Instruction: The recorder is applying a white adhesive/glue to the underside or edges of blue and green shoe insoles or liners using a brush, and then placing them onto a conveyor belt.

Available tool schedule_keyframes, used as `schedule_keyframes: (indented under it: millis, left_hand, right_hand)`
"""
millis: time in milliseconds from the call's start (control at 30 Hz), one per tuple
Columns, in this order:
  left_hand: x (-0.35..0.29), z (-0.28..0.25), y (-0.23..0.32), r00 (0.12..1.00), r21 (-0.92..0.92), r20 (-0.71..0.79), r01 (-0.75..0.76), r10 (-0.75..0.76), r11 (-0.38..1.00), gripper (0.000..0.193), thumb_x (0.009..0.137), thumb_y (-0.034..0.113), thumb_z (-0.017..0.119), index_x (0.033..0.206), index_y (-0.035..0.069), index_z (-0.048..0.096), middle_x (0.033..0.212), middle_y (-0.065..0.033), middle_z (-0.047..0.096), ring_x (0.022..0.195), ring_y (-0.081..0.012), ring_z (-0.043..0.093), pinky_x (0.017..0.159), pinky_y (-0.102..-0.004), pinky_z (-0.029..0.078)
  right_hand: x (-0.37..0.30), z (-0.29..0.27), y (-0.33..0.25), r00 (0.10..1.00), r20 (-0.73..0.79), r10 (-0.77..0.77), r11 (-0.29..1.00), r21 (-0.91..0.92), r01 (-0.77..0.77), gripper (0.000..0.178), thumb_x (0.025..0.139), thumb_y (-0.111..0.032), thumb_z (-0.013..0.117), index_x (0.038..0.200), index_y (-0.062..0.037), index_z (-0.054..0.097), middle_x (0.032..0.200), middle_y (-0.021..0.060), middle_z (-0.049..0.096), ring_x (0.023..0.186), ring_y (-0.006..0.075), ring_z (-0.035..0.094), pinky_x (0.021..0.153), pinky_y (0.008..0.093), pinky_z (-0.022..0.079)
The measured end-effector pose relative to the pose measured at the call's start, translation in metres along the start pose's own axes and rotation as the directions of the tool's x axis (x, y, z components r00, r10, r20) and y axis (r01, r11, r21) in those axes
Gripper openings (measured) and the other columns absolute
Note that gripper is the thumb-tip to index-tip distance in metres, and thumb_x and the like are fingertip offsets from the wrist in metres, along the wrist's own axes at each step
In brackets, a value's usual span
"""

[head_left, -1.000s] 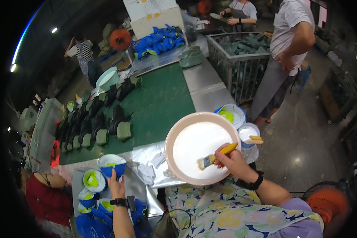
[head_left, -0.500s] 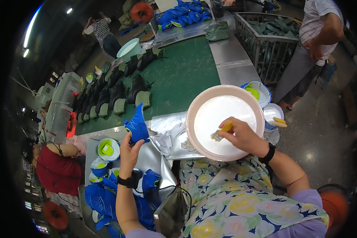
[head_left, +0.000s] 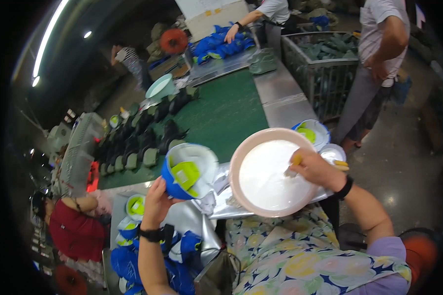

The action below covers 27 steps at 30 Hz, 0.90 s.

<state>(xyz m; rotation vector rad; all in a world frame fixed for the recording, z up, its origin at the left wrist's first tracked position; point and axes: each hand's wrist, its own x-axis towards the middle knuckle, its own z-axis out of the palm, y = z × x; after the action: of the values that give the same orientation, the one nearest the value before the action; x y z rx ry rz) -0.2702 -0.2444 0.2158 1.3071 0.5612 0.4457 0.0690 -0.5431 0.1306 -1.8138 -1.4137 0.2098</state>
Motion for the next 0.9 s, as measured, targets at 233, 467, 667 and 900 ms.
schedule_keyframes:
  millis: [233, 467, 667, 900]
  left_hand:
    - [0.036, 0.014, -0.007, 0.925, -0.098, 0.307, 0.263, -0.222, 0.96, 0.045, 0.101, 0.031, 0.049, 0.133, -0.001, 0.048, 0.118, -0.0124, 0.064, 0.102, -0.0248, 0.067, 0.085, -0.0449, 0.058]
    - [0.053, 0.053, -0.014, 0.816, -0.141, 0.438, 0.476, -0.376, 0.868, 0.032, 0.1, 0.022, 0.05, 0.123, 0.0, 0.057, 0.107, -0.0106, 0.069, 0.096, -0.021, 0.069, 0.086, -0.039, 0.057]
    - [0.049, 0.09, -0.011, 0.812, -0.05, 0.455, 0.433, -0.365, 0.9, 0.046, 0.097, 0.023, 0.058, 0.134, 0.0, 0.045, 0.109, -0.0061, 0.065, 0.096, -0.0155, 0.067, 0.088, -0.0324, 0.056]
    - [0.041, 0.082, -0.025, 0.92, -0.202, 0.357, 0.244, -0.161, 0.949, 0.043, 0.095, 0.023, 0.062, 0.13, 0.002, 0.047, 0.106, -0.0078, 0.063, 0.096, -0.0183, 0.065, 0.086, -0.0333, 0.056]
  right_hand:
    - [0.01, -0.036, -0.013, 0.987, -0.12, 0.102, 0.987, 0.136, -0.086, 0.018, 0.086, -0.016, 0.069, 0.093, -0.0004, 0.062, 0.088, 0.0117, 0.063, 0.077, 0.023, 0.062, 0.069, 0.0317, 0.048]
    - [0.049, -0.03, -0.063, 0.935, -0.265, -0.237, 0.896, 0.313, 0.316, 0.018, 0.087, -0.017, 0.069, 0.095, -0.0008, 0.064, 0.092, 0.0111, 0.064, 0.081, 0.0238, 0.064, 0.072, 0.0323, 0.049]
    - [0.054, -0.023, -0.056, 0.916, -0.218, -0.336, 0.921, 0.128, 0.368, 0.016, 0.087, -0.016, 0.067, 0.094, -0.0022, 0.061, 0.09, 0.0135, 0.062, 0.08, 0.0316, 0.062, 0.071, 0.0374, 0.049]
    - [0.038, -0.017, -0.033, 0.981, -0.179, -0.072, 0.993, 0.084, 0.088, 0.029, 0.085, -0.023, 0.071, 0.089, 0.0038, 0.061, 0.079, 0.0164, 0.064, 0.07, 0.0274, 0.063, 0.064, 0.0341, 0.049]
